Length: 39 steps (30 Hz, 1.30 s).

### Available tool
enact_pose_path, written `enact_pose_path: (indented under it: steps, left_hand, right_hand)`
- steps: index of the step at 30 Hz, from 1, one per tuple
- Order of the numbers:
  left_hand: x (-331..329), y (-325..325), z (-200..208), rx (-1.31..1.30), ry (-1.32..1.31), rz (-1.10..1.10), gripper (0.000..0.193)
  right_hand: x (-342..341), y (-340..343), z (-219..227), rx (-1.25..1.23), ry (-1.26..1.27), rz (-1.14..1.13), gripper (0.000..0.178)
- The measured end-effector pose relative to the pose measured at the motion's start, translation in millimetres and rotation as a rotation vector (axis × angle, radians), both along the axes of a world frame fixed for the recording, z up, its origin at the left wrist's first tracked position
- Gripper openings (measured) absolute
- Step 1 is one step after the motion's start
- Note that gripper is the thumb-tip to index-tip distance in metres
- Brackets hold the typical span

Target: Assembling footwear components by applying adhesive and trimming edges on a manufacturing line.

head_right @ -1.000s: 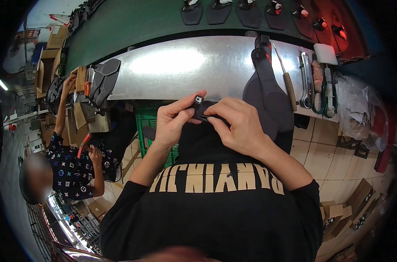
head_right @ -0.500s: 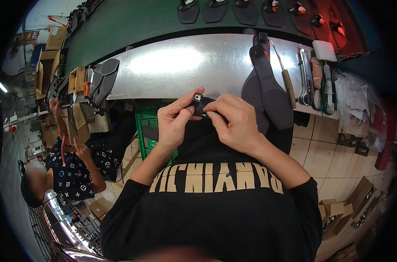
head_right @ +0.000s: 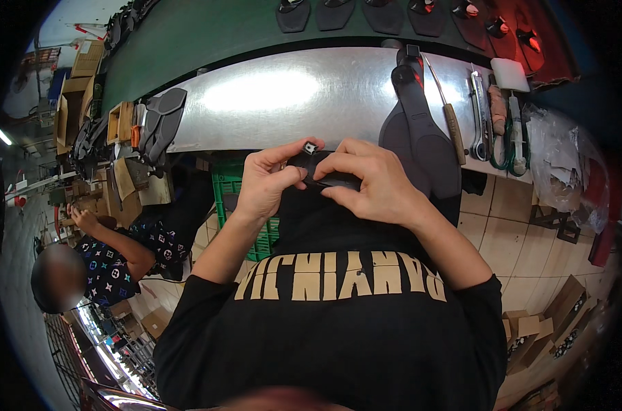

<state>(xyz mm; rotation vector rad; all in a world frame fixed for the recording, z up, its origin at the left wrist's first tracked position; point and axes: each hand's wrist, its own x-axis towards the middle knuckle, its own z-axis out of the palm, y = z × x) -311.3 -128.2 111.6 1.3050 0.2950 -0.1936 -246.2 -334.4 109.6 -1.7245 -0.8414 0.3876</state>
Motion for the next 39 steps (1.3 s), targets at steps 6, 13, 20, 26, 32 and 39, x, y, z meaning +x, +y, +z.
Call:
enact_pose_path:
  steps: [6,13,20,26,32,39]
  left_hand:
    - [5.7,-1.8,8.8,0.009,0.04,-0.028,0.046]
    - [8.3,-7.4,9.7,0.011,-0.004,0.018,0.046]
    - [12.8,14.8,10.2,-0.224,0.233,-0.09,0.04]
    - [12.3,1.3,10.6,-0.267,0.208,-0.041,0.046]
    - [5.4,-5.5,2.7,0.009,0.209,-0.037,0.035]
    - [3.2,-14.0,-14.0,0.123,0.064,0.049,0.039]
  right_hand:
    - [-6.0,2.4,-1.3,-0.02,-0.054,-0.069,0.029]
    - [-9.1,5.8,-7.8,0.012,-0.085,-0.15,0.026]
    - [-15.2,3.8,-4.0,0.078,-0.386,-0.197,0.021]
    - [-17.1,9.0,-1.2,0.106,-0.277,-0.224,0.028]
    - [-19.4,4.1,-3.0,0.021,-0.109,-0.239,0.02]
    - [-26.5,8.7,-5.3,0.034,-0.093,-0.267,0.019]
